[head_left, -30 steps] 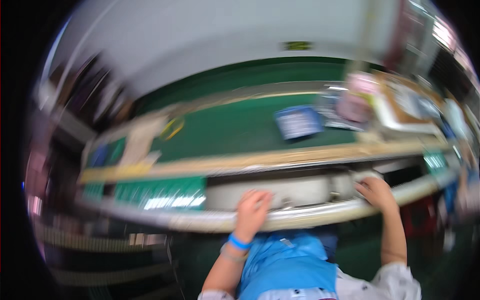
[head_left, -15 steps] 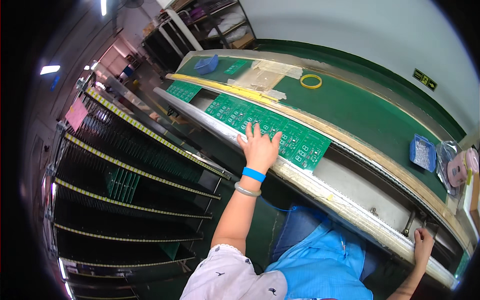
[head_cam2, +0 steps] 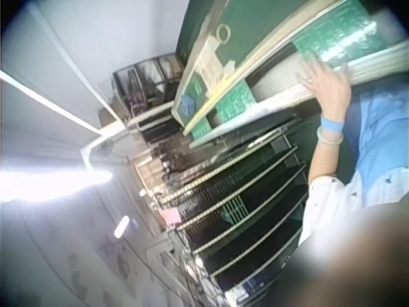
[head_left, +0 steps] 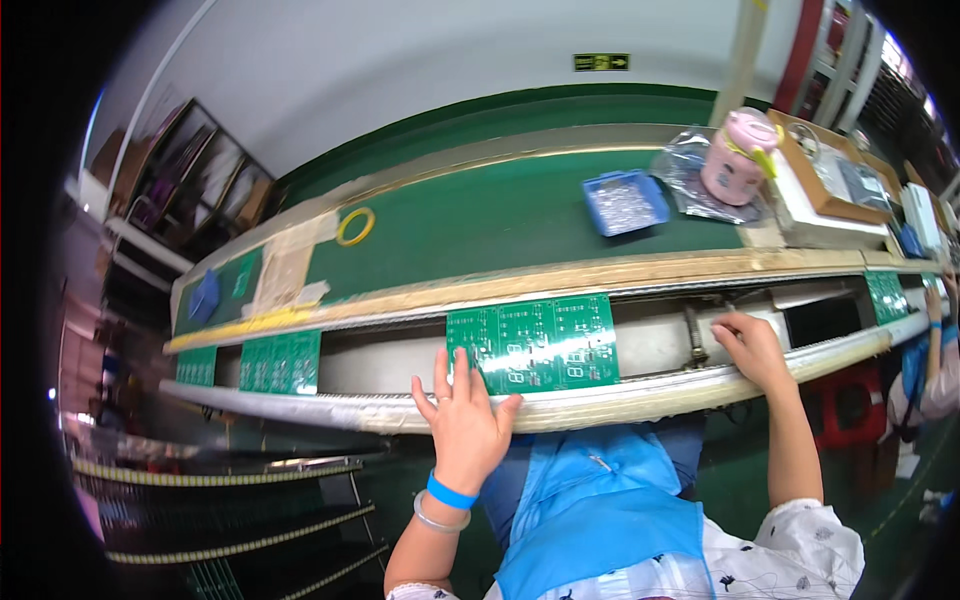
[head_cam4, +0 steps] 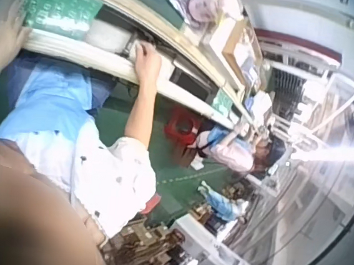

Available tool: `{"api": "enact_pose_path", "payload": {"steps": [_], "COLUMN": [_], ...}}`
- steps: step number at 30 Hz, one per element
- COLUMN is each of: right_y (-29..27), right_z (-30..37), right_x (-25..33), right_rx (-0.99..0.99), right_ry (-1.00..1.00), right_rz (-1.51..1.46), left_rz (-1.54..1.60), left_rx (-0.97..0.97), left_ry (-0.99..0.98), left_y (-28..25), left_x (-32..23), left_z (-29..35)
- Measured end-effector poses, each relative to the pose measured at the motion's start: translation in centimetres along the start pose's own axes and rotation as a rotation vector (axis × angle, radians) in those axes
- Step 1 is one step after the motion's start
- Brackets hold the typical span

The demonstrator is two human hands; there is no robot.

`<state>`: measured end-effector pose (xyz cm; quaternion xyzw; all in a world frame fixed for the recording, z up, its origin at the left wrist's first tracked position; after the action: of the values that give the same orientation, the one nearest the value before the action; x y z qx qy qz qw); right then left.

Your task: Assemble small electronic components onto a green printed circuit board (PCB) on an assembly line.

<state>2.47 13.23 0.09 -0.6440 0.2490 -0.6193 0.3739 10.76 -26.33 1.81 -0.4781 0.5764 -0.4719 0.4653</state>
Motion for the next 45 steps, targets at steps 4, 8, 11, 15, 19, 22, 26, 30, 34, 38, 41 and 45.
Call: {"api": "enact_pose_path", "payload": {"steps": [4, 8, 11, 15, 19, 22, 26, 30, 34, 38, 41, 45], "right_y": [-2.4, -4.9, -5.1, -3.1, -1.9, -2.1, -1.4, -0.5, 0.3, 0.5, 0.2, -0.1], "right_z": [-3.1, -8.5, -13.0, -17.3, -17.3, -16.4, -17.2, -18.6, -19.0, -18.7, -18.6, -18.5], "right_x": [2.5, 5.2, 6.1, 4.8, 5.4, 7.2, 8.3, 8.7, 8.5, 8.0, 7.9, 7.6], "right_rx": [-0.100, -0.220, -0.204, -0.192, -0.148, -0.117, -0.265, -0.253, -0.247, -0.319, -0.375, -0.375], "right_ry": [-0.167, -0.398, -0.372, -0.258, -0.226, -0.164, -0.305, -0.279, -0.313, -0.352, -0.380, -0.439], "right_rz": [0.009, 0.184, 0.324, 0.292, 0.219, 0.311, 0.613, 0.773, 0.776, 0.688, 0.509, 0.331], "left_rz": [-0.010, 0.146, 0.281, 0.358, 0.164, 0.108, 0.105, 0.131, 0.150, 0.269, 0.503, 0.727], "left_rx": [0.064, -0.146, -0.302, -0.306, -0.250, -0.195, -0.147, -0.191, -0.244, -0.190, -0.150, -0.171], "left_ry": [0.188, 0.371, 0.419, 0.344, 0.398, 0.401, 0.382, 0.369, 0.371, 0.367, 0.321, 0.259], "left_y": [-0.5, -3.3, -3.4, 0.3, 2.2, 2.8, 3.6, 4.0, 4.1, 3.2, 2.5, 2.0], "left_x": [-6.5, -10.7, -12.7, -13.7, -13.7, -13.8, -14.2, -14.4, -14.4, -14.0, -13.2, -12.9], "left_z": [-2.3, -7.9, -15.0, -23.0, -26.7, -27.8, -28.4, -28.5, -28.6, -28.4, -28.3, -28.0]}}
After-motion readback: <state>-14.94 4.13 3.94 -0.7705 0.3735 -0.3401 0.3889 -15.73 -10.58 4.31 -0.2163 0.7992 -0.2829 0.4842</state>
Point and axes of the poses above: each hand's wrist, its own z-axis away from the middle knuckle, its own y-axis out of the palm, x = y × z, the point moved 4 cm from there along -z, towards the middle knuckle, and after that the axes turned 7 degrees about x, right-handed, at the moved point
